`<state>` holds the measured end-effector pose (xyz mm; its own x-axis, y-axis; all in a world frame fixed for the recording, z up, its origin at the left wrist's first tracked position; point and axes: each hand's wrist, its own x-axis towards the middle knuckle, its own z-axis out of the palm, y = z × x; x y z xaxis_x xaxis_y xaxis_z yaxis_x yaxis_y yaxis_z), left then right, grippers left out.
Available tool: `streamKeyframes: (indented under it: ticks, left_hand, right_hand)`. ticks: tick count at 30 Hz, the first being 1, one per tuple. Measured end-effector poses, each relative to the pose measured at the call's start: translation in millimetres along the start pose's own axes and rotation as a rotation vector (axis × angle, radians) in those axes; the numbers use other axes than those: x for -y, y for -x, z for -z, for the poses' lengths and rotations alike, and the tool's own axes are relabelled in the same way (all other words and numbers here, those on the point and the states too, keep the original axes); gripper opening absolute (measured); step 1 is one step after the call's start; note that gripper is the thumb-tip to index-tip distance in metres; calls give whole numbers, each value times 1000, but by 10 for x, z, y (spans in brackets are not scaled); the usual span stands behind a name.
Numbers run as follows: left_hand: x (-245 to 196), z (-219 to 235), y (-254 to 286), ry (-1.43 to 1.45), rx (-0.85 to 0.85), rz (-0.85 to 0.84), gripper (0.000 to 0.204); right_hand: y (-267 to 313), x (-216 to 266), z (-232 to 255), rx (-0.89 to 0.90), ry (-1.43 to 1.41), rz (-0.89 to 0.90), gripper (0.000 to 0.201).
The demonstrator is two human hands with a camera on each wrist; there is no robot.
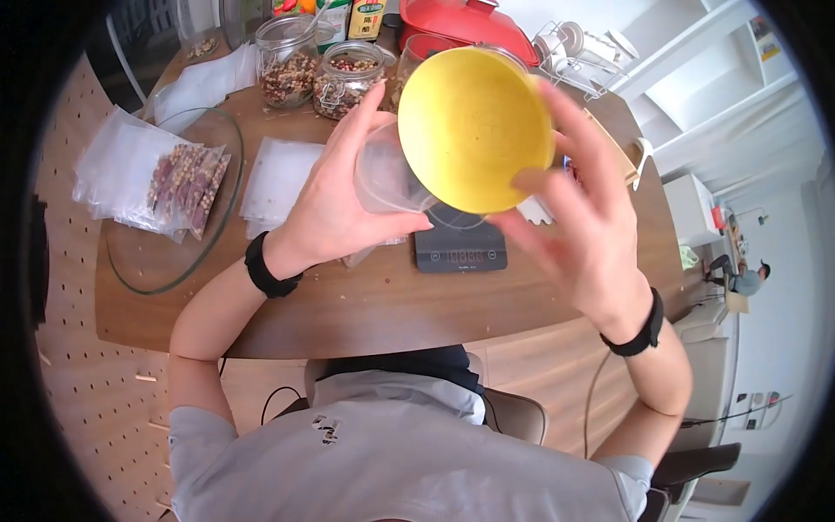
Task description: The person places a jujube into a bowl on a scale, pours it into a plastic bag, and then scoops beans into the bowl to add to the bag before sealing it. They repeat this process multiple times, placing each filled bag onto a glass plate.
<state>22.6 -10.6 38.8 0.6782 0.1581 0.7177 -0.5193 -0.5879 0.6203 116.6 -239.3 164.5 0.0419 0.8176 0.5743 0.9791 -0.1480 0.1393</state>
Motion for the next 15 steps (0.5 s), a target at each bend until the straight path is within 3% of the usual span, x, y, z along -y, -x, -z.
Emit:
streamKeyframes:
  ticks: [3, 6, 10, 15]
  left_hand:
    - [26, 10, -10, 45, -32, 36, 126]
    - [81, 57, -69, 68, -79, 39, 126]
    - [94, 99, -136, 36, -121, 26, 125]
    - [44, 67, -294, 73, -172, 69, 122]
  right_hand:
    - [319, -184, -167, -98, -205, -427, 29]
    - [716, -356, -689, -213, -581, -698, 26]
    - [1005, -298, -1191, -163, -721, -844, 25]
    - [1122, -283, -1410, -11, -723, -824, 39]
